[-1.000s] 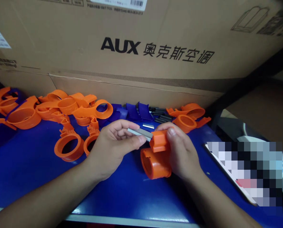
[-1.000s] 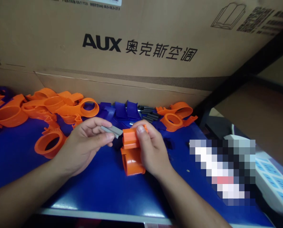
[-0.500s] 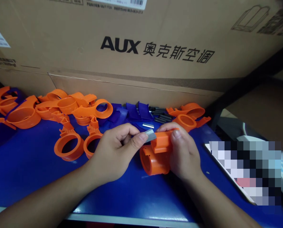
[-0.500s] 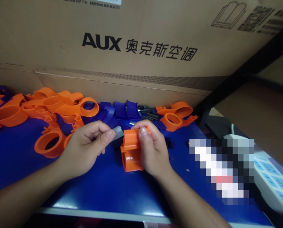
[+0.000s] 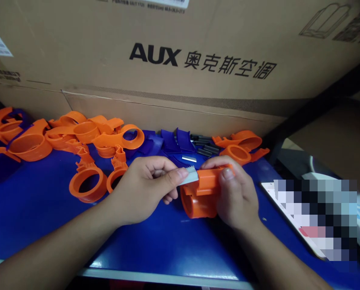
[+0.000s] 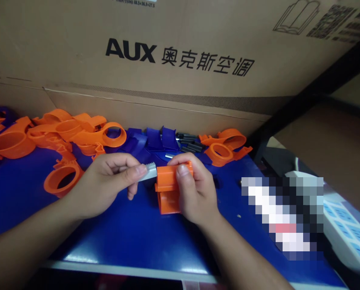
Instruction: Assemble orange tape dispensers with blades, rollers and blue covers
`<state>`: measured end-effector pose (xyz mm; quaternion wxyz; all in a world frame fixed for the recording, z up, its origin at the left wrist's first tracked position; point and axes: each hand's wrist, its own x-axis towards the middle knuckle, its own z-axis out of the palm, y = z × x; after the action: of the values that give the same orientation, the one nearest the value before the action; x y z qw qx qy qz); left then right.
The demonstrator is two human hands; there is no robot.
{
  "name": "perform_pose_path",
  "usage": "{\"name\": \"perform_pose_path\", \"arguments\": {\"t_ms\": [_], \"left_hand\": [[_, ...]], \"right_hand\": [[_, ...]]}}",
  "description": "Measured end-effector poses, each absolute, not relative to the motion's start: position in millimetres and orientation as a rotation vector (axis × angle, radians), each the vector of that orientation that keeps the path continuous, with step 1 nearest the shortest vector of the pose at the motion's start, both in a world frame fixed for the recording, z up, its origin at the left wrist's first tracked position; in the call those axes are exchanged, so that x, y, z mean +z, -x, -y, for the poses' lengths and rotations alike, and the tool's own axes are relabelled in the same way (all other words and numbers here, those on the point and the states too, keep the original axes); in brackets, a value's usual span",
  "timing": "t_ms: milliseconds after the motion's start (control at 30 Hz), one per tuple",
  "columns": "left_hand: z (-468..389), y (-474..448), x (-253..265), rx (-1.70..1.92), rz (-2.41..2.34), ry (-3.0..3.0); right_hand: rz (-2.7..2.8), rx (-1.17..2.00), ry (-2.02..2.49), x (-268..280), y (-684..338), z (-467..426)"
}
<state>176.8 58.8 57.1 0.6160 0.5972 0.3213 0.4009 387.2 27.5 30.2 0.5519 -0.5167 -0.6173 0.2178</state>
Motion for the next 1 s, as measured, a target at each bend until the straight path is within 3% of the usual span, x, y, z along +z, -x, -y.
{"name": "perform_pose_path", "arguments": {"t_ms": [500, 833, 1000], "left_hand": [[-58.3, -170.8, 59.3, 0.99, -0.864, -1.618], [-52.9, -176.8, 48.8, 0.976, -0.759, -1.597], [-48.7, -181.1, 44.9, 1.009, -0.689, -1.585]], "right_hand": [[1.579, 0.37, 1.199, 31.8, -388.7, -23.3], [1.848, 0.101, 1.035, 30.4, -385.6, -25.2], [1.86, 0.122, 1.012, 27.7, -383.6, -21.8]]}}
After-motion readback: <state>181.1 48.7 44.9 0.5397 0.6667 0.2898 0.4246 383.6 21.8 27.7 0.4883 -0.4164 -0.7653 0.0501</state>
